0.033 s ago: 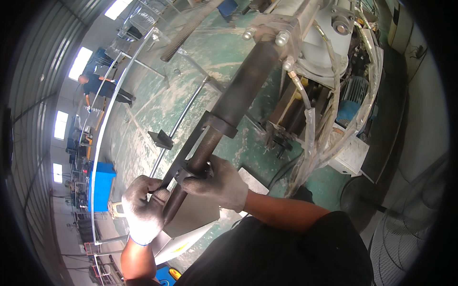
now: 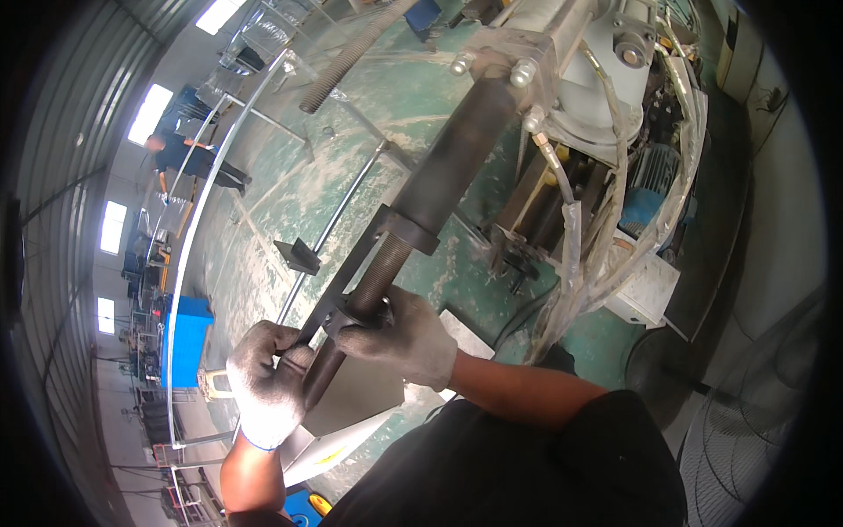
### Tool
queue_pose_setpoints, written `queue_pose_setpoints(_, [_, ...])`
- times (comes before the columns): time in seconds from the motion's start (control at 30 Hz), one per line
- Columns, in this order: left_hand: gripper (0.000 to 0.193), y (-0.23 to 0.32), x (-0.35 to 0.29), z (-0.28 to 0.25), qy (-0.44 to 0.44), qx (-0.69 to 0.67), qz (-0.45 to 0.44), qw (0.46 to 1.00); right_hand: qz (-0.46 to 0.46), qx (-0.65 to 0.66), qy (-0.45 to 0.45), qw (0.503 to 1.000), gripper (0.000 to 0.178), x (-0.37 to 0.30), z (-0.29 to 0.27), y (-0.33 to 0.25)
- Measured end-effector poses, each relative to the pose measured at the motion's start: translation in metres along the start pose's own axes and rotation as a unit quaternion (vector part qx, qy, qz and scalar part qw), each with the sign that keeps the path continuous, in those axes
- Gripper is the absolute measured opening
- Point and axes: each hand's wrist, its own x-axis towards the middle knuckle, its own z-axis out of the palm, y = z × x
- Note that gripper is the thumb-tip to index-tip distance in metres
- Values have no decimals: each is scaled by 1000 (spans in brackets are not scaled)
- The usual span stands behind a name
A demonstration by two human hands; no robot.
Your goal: The person operates a manual metal rod bending machine, inserting rods and using a lever to bend them. They then measure the bent rods with a caliper and place them on a wooden table.
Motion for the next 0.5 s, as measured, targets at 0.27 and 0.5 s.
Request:
queue_pose_setpoints(0.27, [14,8,-11,12,70,0,-12,997,22,23,-22,999,45,8,0,-2])
queue_pose_setpoints(0.5, [12,14,-6,7,53,-1,-5,999,-31,4,-31,999,41,13,1,15])
